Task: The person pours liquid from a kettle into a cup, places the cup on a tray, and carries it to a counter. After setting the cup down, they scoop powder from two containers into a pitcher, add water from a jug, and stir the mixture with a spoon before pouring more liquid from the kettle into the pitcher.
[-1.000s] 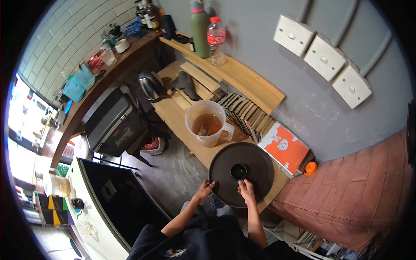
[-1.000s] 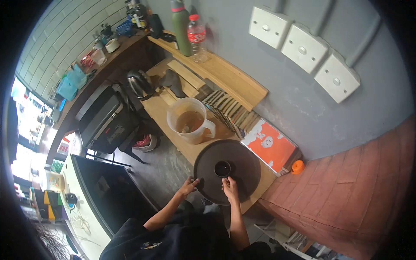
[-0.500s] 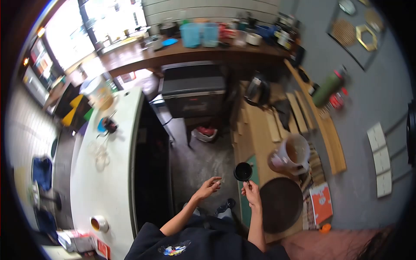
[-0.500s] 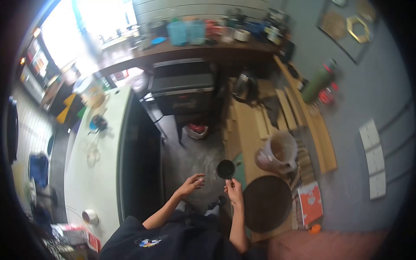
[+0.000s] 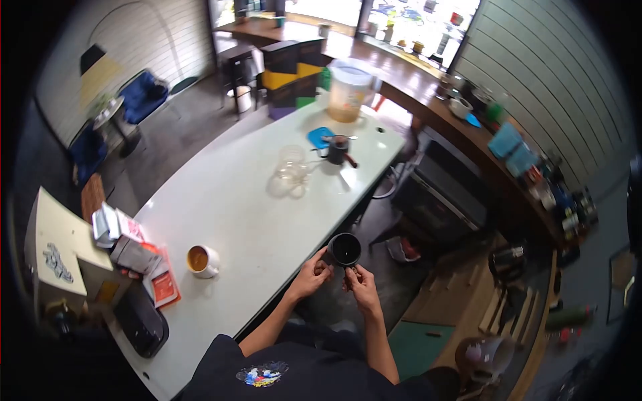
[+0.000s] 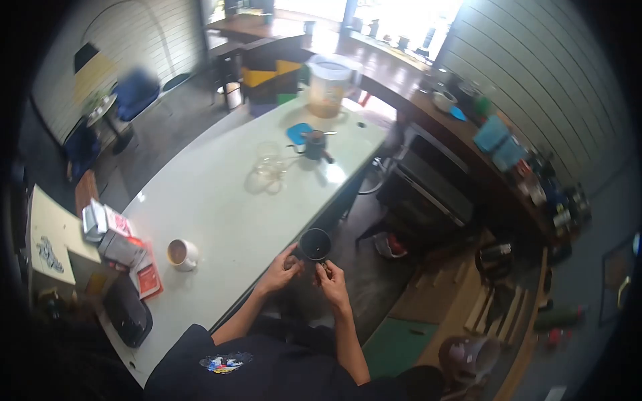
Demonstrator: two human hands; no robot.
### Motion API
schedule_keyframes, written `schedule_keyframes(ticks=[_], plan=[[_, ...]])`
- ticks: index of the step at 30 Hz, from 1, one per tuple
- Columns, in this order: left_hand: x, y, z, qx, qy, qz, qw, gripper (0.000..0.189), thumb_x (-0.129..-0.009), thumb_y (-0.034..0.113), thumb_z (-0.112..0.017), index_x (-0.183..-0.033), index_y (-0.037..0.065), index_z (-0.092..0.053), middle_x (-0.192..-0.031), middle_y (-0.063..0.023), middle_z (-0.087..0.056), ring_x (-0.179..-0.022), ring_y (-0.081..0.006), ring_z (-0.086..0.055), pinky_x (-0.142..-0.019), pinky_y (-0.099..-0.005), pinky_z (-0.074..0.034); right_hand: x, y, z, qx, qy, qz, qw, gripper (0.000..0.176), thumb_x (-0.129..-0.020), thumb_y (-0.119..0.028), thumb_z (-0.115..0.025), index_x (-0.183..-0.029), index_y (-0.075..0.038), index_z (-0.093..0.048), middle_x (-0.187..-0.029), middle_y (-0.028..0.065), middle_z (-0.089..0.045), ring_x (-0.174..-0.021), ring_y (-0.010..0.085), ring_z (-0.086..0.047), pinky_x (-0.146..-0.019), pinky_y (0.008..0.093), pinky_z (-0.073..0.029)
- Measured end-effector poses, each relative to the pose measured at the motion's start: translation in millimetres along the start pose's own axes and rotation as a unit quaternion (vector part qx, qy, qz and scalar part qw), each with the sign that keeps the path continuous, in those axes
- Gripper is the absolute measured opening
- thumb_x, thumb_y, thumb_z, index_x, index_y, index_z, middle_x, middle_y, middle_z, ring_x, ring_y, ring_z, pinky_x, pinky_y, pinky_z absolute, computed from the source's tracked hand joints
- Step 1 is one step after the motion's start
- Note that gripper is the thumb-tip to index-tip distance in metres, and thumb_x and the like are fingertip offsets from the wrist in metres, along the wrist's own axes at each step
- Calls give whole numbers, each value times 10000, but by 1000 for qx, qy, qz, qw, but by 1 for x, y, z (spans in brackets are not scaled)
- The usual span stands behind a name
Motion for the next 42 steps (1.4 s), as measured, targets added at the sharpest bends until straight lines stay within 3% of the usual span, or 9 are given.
schedule_keyframes(ticks=[9,20,24,29,35,42], plan=[[34,4,86,34,174,-9,984,747,-899,63,-616,-1480,3,-149,-841,-96,-647,-750,-127,-628,-669,-270,-517,-51,10,-97,81,-137,-40,986,218,-974,-171,-548,-805,-34,-555,-655,0,-559,-565,64,-534,-516,214,-417],[21,15,130,66,303,-21,951,577,-874,1,-614,-1368,-10,-316,-1005,-102,-639,-885,-153,-657,-760,-290,-568,-119,22,-136,193,-254,-48,947,233,-966,-199,-563,-836,-6,-583,-656,30,-609,-556,70,-555,-515,222,-436],[5,2,142,46,318,-8,947,571,-875,8,-619,-1358,-17,-316,-1038,-122,-644,-923,-163,-660,-777,-293,-567,-139,9,-150,212,-286,-50,933,241,-962,-187,-564,-817,5,-581,-627,38,-609,-544,81,-572,-497,233,-443],[-8,-12,150,74,380,9,922,678,-886,15,-611,-1435,-8,-212,-1097,-163,-640,-969,-166,-653,-819,-295,-551,-167,15,-155,214,-325,-86,917,265,-959,-189,-565,-799,23,-568,-659,71,-635,-560,112,-610,-510,246,-472],[-12,-14,154,99,440,1,892,744,-901,12,-591,-1482,26,-126,-1037,-147,-652,-912,-145,-649,-798,-277,-536,-188,22,-173,219,-418,-79,878,317,-959,-267,-556,-860,31,-604,-662,105,-654,-599,142,-650,-552,284,-504],[6,2,154,54,525,-15,849,685,-924,78,-588,-1485,56,-194,-1013,-108,-637,-847,-129,-639,-739,-275,-525,-191,23,-196,207,-502,-77,836,354,-1002,-289,-481,-950,43,-592,-625,92,-619,-570,140,-602,-541,293,-476]])
Point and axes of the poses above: each hand's wrist, its own x-axis away from the middle knuckle, its own z-axis out of the back of the hand, y = z × x, the point moved 8 cm from there along -x, towards the middle knuckle
